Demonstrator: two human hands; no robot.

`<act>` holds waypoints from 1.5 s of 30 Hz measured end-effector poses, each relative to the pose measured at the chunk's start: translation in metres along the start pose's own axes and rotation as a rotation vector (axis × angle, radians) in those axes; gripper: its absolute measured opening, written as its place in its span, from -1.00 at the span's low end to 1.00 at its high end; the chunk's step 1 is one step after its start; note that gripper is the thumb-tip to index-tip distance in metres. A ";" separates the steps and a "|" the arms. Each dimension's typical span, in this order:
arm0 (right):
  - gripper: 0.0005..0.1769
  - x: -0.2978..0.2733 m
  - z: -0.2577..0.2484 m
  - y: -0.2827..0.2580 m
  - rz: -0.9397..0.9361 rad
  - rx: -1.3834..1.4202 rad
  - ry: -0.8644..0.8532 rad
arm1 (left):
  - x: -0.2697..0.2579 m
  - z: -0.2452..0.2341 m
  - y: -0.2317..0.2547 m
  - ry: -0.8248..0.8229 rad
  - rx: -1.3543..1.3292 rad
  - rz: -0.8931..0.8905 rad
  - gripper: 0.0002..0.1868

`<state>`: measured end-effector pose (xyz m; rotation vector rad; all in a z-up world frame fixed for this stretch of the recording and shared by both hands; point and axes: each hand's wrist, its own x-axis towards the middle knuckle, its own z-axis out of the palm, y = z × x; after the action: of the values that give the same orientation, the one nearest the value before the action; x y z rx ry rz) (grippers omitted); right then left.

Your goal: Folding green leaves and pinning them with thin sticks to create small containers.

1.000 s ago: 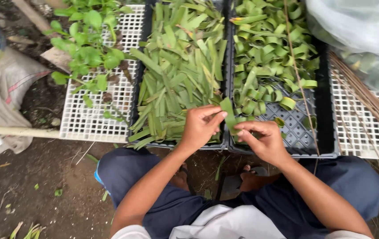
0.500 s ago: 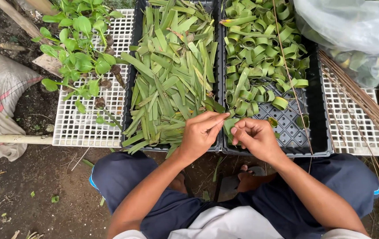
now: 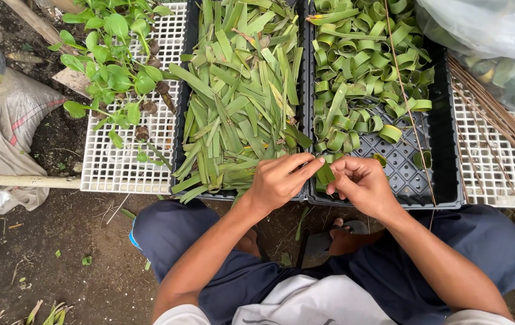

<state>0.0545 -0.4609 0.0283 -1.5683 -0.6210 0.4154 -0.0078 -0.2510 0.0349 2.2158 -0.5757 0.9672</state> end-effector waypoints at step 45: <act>-0.75 0.013 -0.005 -0.020 -0.195 -0.377 0.104 | -0.018 0.023 -0.003 0.048 -0.736 -0.844 -0.82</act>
<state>0.0655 -0.4567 0.0501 -1.8508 -0.7956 0.0690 -0.0062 -0.2624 0.0083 1.5068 0.0677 0.2782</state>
